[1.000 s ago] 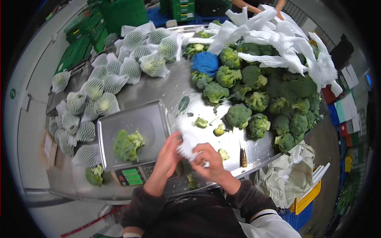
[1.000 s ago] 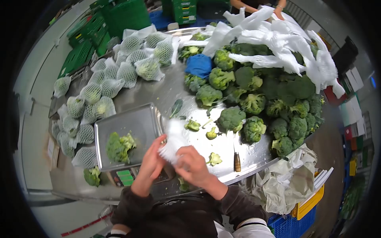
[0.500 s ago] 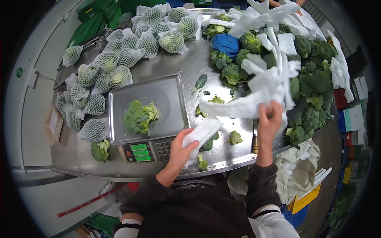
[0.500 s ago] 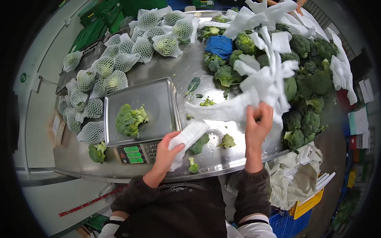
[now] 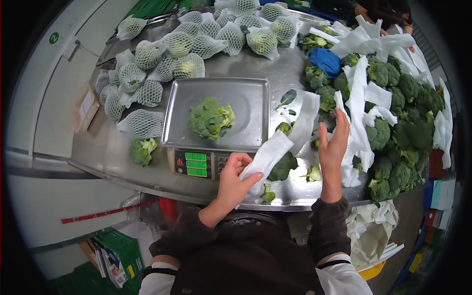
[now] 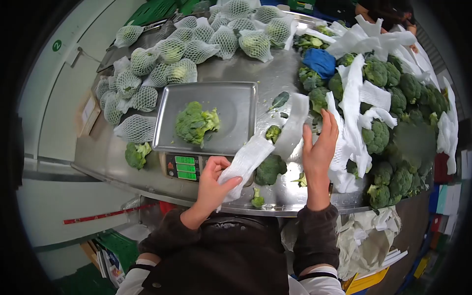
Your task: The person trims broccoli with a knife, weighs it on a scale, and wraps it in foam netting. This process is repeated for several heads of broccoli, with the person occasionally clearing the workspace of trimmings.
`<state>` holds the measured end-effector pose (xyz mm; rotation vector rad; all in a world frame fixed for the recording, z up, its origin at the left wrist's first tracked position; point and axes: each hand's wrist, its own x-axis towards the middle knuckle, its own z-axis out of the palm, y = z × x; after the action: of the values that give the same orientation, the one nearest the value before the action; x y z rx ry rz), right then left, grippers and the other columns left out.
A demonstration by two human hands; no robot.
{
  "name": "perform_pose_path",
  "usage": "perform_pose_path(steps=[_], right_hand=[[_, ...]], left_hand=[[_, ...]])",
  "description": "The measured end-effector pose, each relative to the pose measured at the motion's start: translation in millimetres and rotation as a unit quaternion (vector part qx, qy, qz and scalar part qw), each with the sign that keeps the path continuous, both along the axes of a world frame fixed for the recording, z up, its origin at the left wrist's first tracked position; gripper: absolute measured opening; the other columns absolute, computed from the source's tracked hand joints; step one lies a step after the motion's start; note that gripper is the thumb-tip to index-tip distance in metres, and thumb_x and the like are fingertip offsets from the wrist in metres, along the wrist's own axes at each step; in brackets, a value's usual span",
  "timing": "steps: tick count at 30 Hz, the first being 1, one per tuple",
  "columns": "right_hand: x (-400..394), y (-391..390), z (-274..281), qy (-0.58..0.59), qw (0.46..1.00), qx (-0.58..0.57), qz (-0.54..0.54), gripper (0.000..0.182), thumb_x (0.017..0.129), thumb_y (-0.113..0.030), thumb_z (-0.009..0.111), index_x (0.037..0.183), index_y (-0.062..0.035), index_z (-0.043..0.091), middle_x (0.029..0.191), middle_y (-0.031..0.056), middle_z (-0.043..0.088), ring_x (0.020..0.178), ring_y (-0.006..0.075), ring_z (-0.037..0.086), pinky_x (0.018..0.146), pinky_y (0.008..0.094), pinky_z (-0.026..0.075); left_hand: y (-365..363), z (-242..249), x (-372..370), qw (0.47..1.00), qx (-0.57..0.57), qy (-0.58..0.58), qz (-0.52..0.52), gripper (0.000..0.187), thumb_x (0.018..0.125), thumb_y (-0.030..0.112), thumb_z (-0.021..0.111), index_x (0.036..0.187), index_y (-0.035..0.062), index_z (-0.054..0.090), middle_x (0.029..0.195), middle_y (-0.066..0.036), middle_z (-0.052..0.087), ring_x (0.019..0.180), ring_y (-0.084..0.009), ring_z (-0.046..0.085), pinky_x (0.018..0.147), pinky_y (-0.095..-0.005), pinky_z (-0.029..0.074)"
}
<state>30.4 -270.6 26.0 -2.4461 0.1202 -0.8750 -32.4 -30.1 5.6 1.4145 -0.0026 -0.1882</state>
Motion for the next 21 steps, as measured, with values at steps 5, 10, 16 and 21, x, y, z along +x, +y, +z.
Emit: perform_pose_path(steps=[5,10,16,21], right_hand=[[-27,57,22,0.169,0.922,0.234,0.259,0.034,0.08,-0.007,0.065,0.111,0.0027,0.055,0.104,0.0126,0.061,0.096,0.0208,0.057,0.086,0.0302,0.043],[-26,60,3,0.171,0.741,0.616,0.205,0.021,0.088,-0.014,0.057,0.101,0.0003,0.065,0.078,-0.0011,0.061,0.069,0.0019,0.052,0.062,0.0171,0.042],[-61,93,-5,0.161,0.909,0.269,0.274,0.024,0.083,-0.006,0.058,0.106,-0.0041,0.061,0.083,0.0104,0.058,0.073,0.0235,0.059,0.069,0.027,0.046],[-53,48,-53,0.151,0.932,0.245,0.219,0.031,0.086,-0.014,0.057,0.115,-0.0056,0.056,0.095,0.012,0.058,0.079,0.0201,0.056,0.067,0.0276,0.044]], left_hand=[[-6,4,-8,0.997,-0.068,-0.001,-0.043,0.031,0.079,0.0,0.064,0.103,0.0036,0.044,0.094,-0.005,0.054,0.091,-0.0108,0.056,0.078,-0.0245,0.045],[14,7,5,0.894,-0.35,0.243,-0.143,0.061,0.095,0.051,0.024,0.116,-0.0008,0.048,0.105,-0.011,0.059,0.095,-0.0182,0.058,0.084,-0.0338,0.047],[2,-10,-2,0.946,-0.191,0.205,-0.164,0.036,0.089,0.008,0.051,0.124,0.001,0.044,0.111,-0.007,0.057,0.101,-0.0149,0.056,0.087,-0.0287,0.046],[41,3,-1,0.962,-0.132,0.223,-0.084,0.035,0.076,-0.002,0.055,0.111,-0.0024,0.049,0.09,-0.016,0.062,0.07,-0.0247,0.065,0.064,-0.0343,0.055]])
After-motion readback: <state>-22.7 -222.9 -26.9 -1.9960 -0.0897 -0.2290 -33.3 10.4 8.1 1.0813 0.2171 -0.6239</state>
